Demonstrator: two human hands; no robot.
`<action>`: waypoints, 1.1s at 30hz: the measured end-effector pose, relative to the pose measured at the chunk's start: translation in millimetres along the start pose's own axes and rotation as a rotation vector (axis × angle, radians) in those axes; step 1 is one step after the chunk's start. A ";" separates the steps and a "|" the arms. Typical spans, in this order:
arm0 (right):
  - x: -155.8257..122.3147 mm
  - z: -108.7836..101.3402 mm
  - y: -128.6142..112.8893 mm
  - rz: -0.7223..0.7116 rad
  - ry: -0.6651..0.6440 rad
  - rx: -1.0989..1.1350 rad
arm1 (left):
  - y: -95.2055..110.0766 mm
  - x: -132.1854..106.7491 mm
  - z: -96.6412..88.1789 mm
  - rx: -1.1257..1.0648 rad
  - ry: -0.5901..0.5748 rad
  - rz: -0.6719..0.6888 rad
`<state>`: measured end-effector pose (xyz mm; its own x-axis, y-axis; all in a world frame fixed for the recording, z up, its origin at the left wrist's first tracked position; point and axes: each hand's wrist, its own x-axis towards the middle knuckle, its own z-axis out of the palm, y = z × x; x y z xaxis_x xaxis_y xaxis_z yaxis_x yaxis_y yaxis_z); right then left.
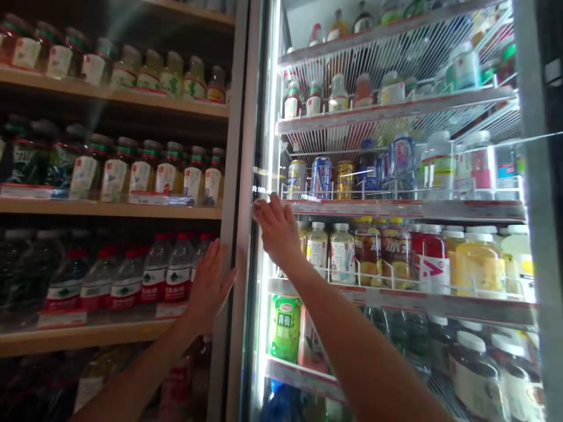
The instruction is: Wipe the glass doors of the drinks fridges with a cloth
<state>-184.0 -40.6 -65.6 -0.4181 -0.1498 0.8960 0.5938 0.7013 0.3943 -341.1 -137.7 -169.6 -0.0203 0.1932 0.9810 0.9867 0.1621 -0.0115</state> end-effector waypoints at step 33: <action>-155.9 -51.1 42.0 0.017 0.028 -0.128 | 98.2 -30.3 30.7 -0.056 -0.134 0.188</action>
<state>-58.8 -23.4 -178.3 -0.3890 -0.1589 0.9074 0.6847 0.6092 0.4002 -248.6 -97.9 -206.5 0.1472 0.3419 0.9281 0.9825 0.0578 -0.1771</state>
